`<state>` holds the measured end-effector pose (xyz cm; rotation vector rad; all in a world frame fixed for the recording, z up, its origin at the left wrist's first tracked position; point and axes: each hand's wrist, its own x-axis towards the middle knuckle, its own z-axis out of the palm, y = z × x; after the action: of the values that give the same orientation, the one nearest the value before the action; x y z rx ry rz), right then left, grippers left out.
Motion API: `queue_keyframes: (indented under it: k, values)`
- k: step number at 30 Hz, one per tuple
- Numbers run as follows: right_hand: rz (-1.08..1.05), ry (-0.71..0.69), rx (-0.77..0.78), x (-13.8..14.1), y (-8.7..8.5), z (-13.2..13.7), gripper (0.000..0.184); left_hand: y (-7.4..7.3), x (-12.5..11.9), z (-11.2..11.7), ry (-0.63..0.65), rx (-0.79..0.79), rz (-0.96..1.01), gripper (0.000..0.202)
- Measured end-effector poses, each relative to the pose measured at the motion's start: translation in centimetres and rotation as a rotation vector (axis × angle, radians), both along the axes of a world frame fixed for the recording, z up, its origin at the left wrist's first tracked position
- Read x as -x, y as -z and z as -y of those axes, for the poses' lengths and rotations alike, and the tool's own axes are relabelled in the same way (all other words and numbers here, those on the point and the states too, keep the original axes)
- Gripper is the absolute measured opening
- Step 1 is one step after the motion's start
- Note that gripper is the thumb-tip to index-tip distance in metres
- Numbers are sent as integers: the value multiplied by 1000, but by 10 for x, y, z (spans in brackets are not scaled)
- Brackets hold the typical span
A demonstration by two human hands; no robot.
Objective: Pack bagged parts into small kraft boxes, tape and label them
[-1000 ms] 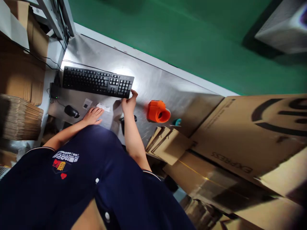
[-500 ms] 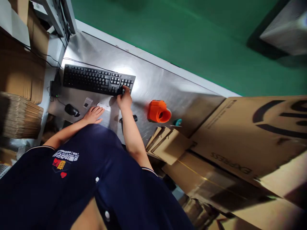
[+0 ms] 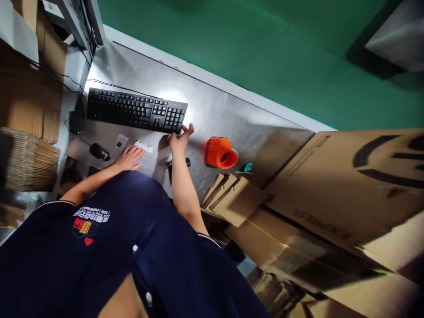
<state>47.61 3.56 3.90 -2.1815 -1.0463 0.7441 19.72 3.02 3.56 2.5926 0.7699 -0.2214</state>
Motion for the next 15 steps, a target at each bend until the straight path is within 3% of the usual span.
queue_keyframes:
  k: [3, 9, 15]
  values:
    - [-26, 142, 51, 1, -6, 2, 84, 0, 0, 0, 5, -20, 5, 70]
    - [69, -123, 103, 15, -34, -14, 63, -1, -1, 1, -3, -57, 28, 67]
    - [112, -175, 139, 20, -34, -45, 65, -4, -2, 1, -1, -52, 18, 69]
